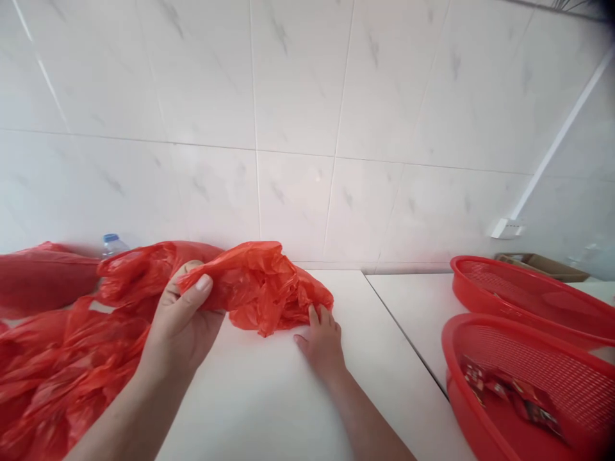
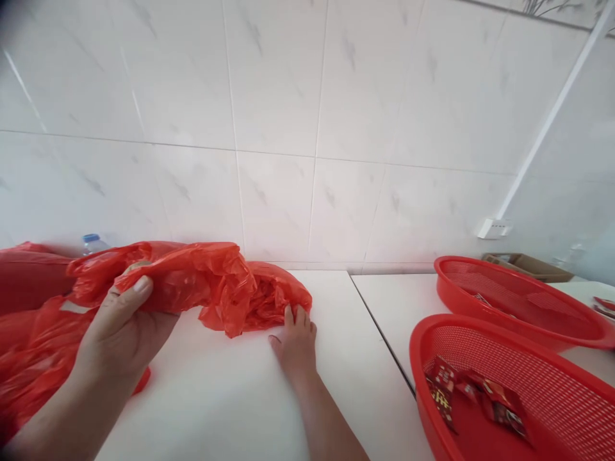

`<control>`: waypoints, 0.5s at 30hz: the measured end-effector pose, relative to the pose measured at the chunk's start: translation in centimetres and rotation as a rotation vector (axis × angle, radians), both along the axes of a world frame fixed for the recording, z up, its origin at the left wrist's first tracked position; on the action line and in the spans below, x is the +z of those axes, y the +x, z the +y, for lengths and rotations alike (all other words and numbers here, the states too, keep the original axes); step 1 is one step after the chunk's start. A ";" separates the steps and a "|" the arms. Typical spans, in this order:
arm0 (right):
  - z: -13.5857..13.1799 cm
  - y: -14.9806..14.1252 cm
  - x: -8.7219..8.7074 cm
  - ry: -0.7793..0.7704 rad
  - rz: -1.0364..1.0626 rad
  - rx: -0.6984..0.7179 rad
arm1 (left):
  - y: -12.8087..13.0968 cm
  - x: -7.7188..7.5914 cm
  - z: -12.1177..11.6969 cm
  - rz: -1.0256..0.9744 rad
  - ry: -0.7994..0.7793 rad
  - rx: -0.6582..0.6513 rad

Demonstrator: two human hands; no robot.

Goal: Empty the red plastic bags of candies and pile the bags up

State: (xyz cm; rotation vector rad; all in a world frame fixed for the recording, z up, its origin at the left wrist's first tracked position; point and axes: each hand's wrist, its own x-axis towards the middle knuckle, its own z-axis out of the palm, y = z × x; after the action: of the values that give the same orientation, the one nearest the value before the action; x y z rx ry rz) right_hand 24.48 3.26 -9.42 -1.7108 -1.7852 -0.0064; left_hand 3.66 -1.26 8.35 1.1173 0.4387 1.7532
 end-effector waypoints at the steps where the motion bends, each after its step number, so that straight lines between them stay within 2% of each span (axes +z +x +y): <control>1: -0.1 0.0 0.1 0.047 0.001 -0.025 | -0.1 0.2 -0.5 0.003 0.011 0.013; 4: -1.2 -0.1 0.9 0.214 0.108 -0.081 | -0.3 0.6 -1.7 0.032 -0.019 0.040; 7: -3.6 -0.2 2.6 0.234 0.451 0.008 | -0.1 0.1 -2.1 0.059 -0.100 0.009; 9: -5.7 -0.4 3.8 0.116 0.773 0.172 | 0.5 -0.6 -2.2 0.070 -0.139 -0.052; 12: -8.6 -0.6 4.8 -0.151 1.127 0.473 | 2.1 -2.2 -2.1 0.135 -0.172 -0.251; 13: -9.2 -0.6 4.8 -0.237 1.185 0.522 | 2.7 -2.7 -1.9 0.168 -0.186 -0.323; 15: -10.0 -0.2 4.4 -0.377 1.260 0.487 | 3.4 -3.7 -1.3 0.198 -0.234 -0.381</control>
State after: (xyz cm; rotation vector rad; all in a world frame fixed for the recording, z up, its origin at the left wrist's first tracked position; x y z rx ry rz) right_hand 24.31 -6.70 -5.02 -0.9652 -1.1389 1.3562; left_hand 7.08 -2.55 4.64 1.1247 0.4997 1.2338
